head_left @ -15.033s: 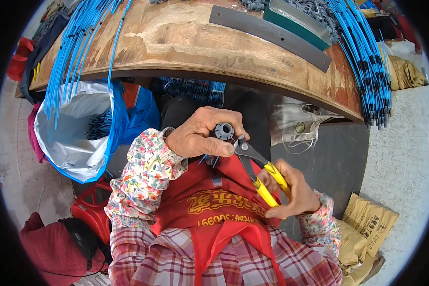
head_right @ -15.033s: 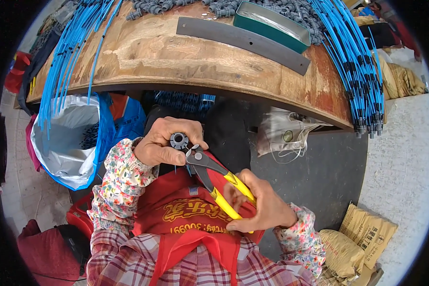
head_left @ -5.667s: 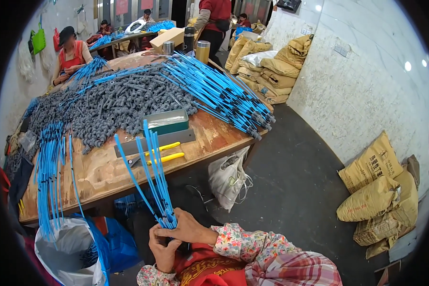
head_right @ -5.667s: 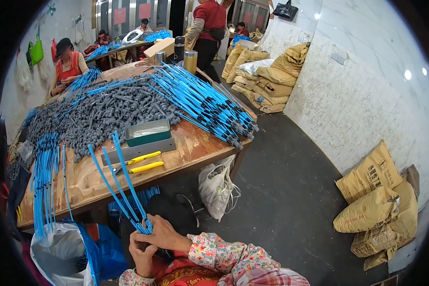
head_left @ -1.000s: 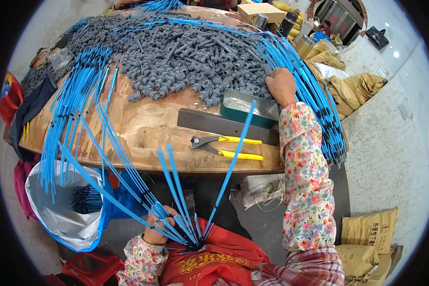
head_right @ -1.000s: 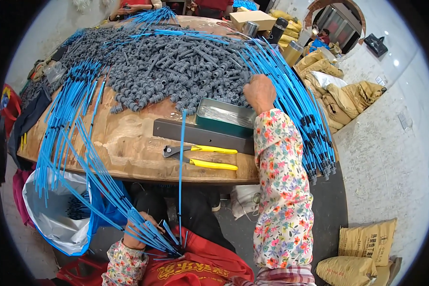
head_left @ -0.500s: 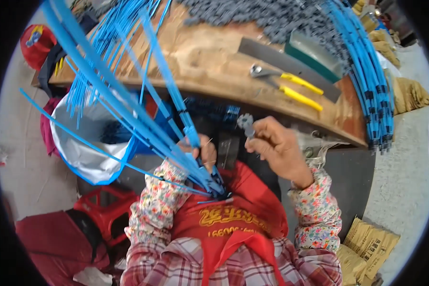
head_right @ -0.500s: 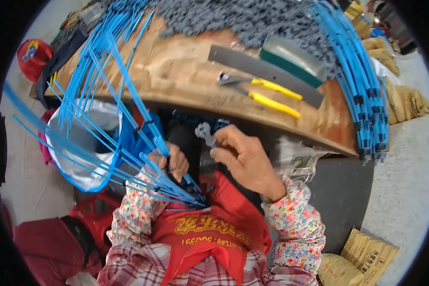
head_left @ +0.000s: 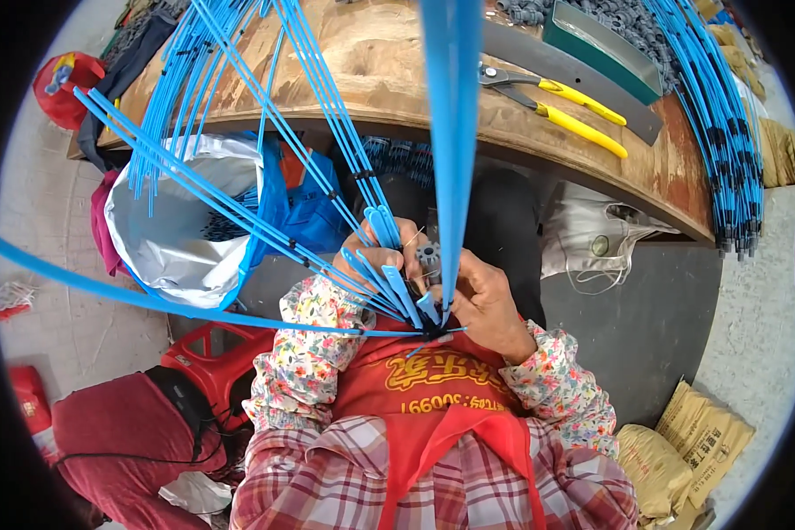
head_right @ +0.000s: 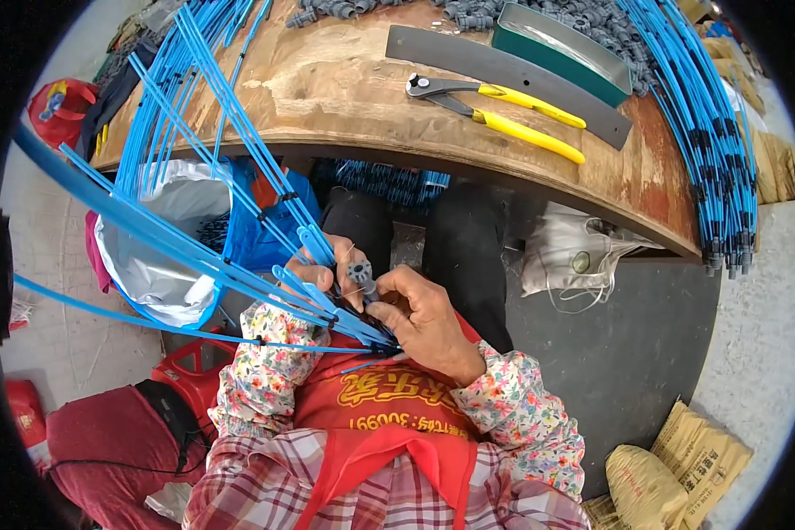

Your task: Assembling and trimming blue cables into plastic connectors and bundling them using a clear wire tie.

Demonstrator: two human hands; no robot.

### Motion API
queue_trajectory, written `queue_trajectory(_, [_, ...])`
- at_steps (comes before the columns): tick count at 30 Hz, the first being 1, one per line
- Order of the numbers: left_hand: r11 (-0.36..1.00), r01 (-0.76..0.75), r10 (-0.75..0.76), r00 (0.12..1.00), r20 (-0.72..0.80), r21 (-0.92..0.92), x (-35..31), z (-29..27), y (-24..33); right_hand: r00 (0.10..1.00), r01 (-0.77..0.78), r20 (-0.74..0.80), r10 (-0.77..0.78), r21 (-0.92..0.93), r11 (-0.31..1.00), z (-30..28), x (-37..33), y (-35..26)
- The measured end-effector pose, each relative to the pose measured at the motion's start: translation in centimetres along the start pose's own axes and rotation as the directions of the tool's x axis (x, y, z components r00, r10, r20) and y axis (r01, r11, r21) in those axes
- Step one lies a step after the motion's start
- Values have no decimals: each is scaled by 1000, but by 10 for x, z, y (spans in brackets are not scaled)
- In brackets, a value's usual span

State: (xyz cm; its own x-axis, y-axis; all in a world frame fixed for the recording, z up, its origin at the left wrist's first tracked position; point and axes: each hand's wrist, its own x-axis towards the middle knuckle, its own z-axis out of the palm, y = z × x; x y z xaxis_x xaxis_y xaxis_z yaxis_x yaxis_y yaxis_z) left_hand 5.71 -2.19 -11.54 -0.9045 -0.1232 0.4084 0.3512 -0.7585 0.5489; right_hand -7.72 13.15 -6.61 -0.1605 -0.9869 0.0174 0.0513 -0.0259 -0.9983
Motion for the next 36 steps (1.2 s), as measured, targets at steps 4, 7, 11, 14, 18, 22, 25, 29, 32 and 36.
queue_trajectory(4, [999,-27,32,990,-140,41,-2,12,1,998,51,29,-48,-110,993,0,0,-11])
queue_trajectory(7, [994,-30,56,962,-268,101,-1,19,7,999,-1,51,7,-133,991,-2,3,-15])
queue_trajectory(11, [898,43,52,978,-202,438,-1,18,17,988,106,131,-85,-164,981,-4,8,-13])
queue_trajectory(14, [913,132,-3,949,-316,387,-6,33,19,991,94,114,-75,-168,981,-4,9,-17])
queue_trajectory(18, [835,-14,241,909,-341,551,-5,42,7,955,220,-102,-280,-395,892,2,10,-13])
queue_trajectory(22, [819,-109,371,850,-373,564,-18,47,-2,985,175,36,-171,-239,955,9,3,-12])
queue_trajectory(25, [830,-160,403,834,-377,534,-27,48,-8,980,189,102,-173,-173,967,11,8,-15])
queue_trajectory(29, [806,-190,407,866,-292,561,-34,41,-2,951,257,202,-234,-97,961,18,16,-15])
queue_trajectory(32, [785,-176,381,894,-237,594,-39,36,5,936,264,253,-244,-47,963,19,21,-13])
queue_trajectory(36, [749,-145,373,898,-231,647,-42,37,7,939,200,286,-189,-10,980,20,25,-11])
